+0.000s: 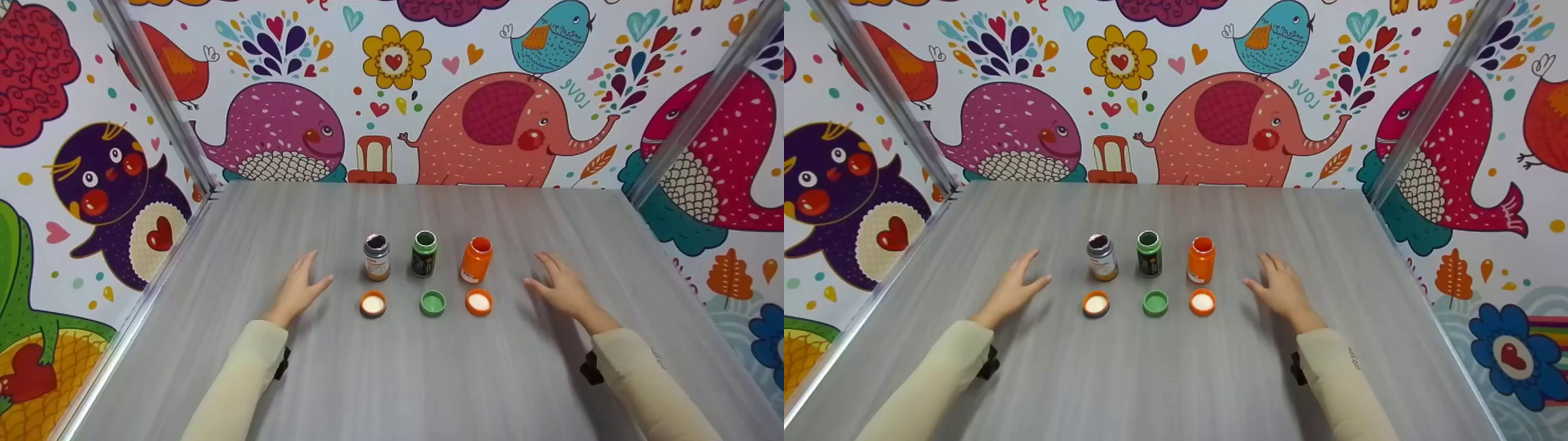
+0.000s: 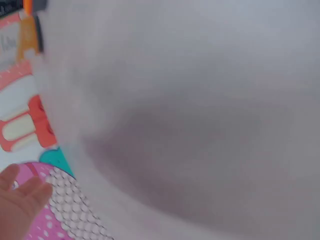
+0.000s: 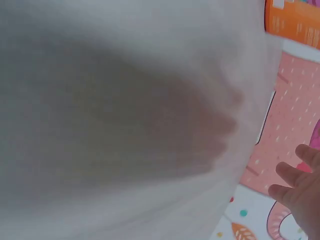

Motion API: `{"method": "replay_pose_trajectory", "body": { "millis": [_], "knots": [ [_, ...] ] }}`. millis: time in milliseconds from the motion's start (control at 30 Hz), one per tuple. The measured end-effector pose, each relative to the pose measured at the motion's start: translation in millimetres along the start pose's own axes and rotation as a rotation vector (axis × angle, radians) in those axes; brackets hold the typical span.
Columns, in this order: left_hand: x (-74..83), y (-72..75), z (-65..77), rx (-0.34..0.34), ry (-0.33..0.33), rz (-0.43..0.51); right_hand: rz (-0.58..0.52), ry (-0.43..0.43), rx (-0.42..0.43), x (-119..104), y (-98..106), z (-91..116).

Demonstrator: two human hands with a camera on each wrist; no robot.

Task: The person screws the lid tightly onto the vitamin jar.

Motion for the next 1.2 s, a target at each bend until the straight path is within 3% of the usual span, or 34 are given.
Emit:
{"method": "replay_pose_trajectory", "body": {
  "millis": [167, 400, 633, 867, 1200],
  "knots": [
    [7.7, -20.6, -12.1, 0.043, 0.079, 0.177, -0.037, 0.025, 0.024, -7, -3, 2],
    [30.6, -47.1, -31.6, 0.078, 0.069, 0.339, -0.074, 0.010, -0.017, -10, -13, 4],
    [45.0, -60.6, -45.6, 0.100, 0.103, 0.346, -0.066, 0.039, -0.015, -17, -21, 8],
    [46.3, -70.1, -52.3, 0.140, 0.105, 0.338, -0.070, 0.068, -0.017, -21, -27, 11],
    [52.3, -70.8, -58.1, 0.212, 0.099, 0.289, -0.102, 0.065, -0.013, -23, -32, 10]
  ]
}}
Point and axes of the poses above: each hand's wrist, its own z-axis away from the middle knuckle, its own y-axis out of the back of the hand, x = y × z, the point moved 10 cm from there along -z, towards the middle knuckle, and after that the axes turned 13 degrees about -y, right-handed, at the moved point
